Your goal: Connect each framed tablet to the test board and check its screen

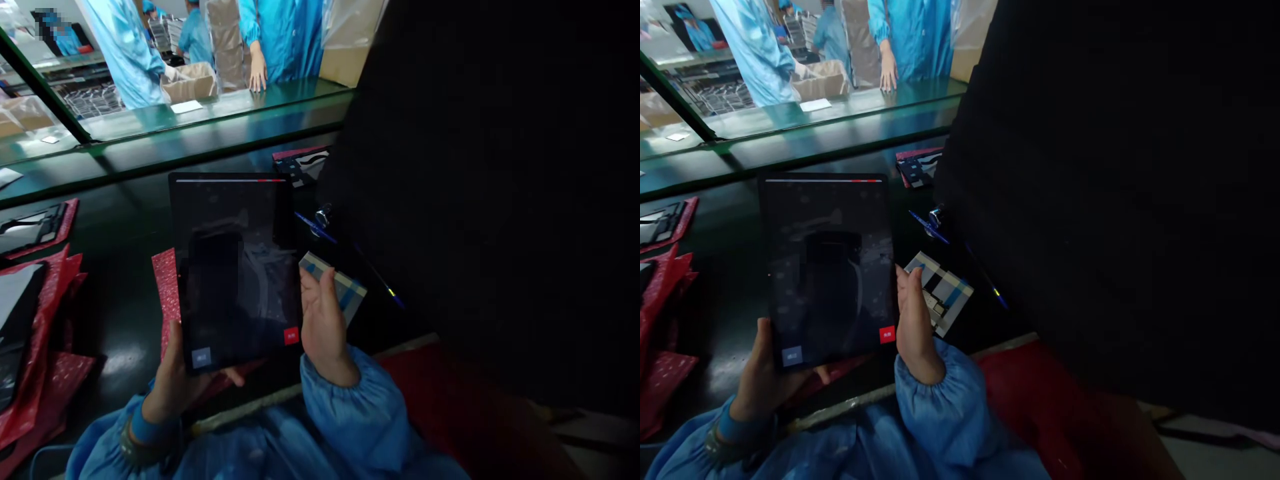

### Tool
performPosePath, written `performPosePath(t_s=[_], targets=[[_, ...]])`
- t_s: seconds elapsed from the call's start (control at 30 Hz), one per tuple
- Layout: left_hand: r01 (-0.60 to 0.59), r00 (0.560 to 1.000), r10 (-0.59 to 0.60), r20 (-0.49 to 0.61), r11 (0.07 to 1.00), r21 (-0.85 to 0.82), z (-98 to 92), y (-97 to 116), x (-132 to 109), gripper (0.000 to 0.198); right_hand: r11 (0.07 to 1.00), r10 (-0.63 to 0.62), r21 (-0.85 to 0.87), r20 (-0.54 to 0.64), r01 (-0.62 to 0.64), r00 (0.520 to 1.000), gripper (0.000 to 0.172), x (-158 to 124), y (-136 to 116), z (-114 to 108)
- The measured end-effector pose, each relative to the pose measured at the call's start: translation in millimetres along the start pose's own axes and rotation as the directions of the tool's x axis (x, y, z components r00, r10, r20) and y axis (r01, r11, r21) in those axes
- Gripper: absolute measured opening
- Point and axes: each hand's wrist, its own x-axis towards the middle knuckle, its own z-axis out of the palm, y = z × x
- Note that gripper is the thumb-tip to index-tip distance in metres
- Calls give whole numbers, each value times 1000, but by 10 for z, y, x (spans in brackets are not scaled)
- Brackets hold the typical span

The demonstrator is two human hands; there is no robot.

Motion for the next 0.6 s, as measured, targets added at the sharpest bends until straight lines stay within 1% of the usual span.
performPosePath(t_s=[0.07, 0.13, 0.2, 0.3, 0.33, 0.37, 0.4, 0.43, 0.47, 0.5, 0.53, 0.57, 0.6], targets=[[18, 999, -19, 37, 1000, 13, -51, 3, 4, 89, 1000, 4, -2, 11, -4, 1000, 83, -4, 13, 3], [13, 999, -14, 37, 999, 29, -117, -1, 6, 89, 1000, -13, -21, 46, 14, 999, 82, 3, 14, 4], [-8, 1000, 9, -30, 999, 36, -180, -18, 4, 91, 998, -36, -53, 84, 41, 996, 81, 20, 2, -7], [-32, 987, 39, -156, 998, 45, -231, -58, 3, 83, 984, -72, -152, 111, 88, 991, 81, 42, -24, -65], [-42, 982, 48, -181, 998, 41, -229, -70, 5, 81, 965, -127, -217, 102, 146, 987, 78, 41, -31, -90], [-59, 977, 64, -205, 998, 33, -219, -81, 8, 80, 919, -227, -308, 92, 244, 970, 74, 32, -38, -112], [-78, 970, 80, -231, 997, 19, -200, -88, 12, 81, 828, -363, -422, 101, 370, 926, 69, 14, -43, -123], [-96, 961, 94, -259, 995, 4, -176, -93, 16, 82, 680, -508, -537, 146, 499, 849, 65, -14, -47, -121], [-109, 953, 103, -285, 994, -7, -148, -93, 18, 83, 490, -623, -631, 229, 602, 748, 63, -50, -49, -102], [-112, 947, 103, -304, 994, -10, -121, -90, 19, 85, 294, -682, -688, 336, 664, 650, 64, -93, -48, -66], [-104, 944, 98, -315, 995, -2, -95, -84, 17, 86, 127, -685, -710, 443, 693, 579, 66, -140, -45, -13], [-94, 943, 95, -319, 995, 18, -72, -77, 12, 88, 5, -652, -710, 532, 704, 541, 68, -187, -38, 51], [-96, 941, 104, -323, 995, 42, -53, -70, 7, 88, -73, -600, -705, 597, 706, 533, 72, -229, -27, 120]])
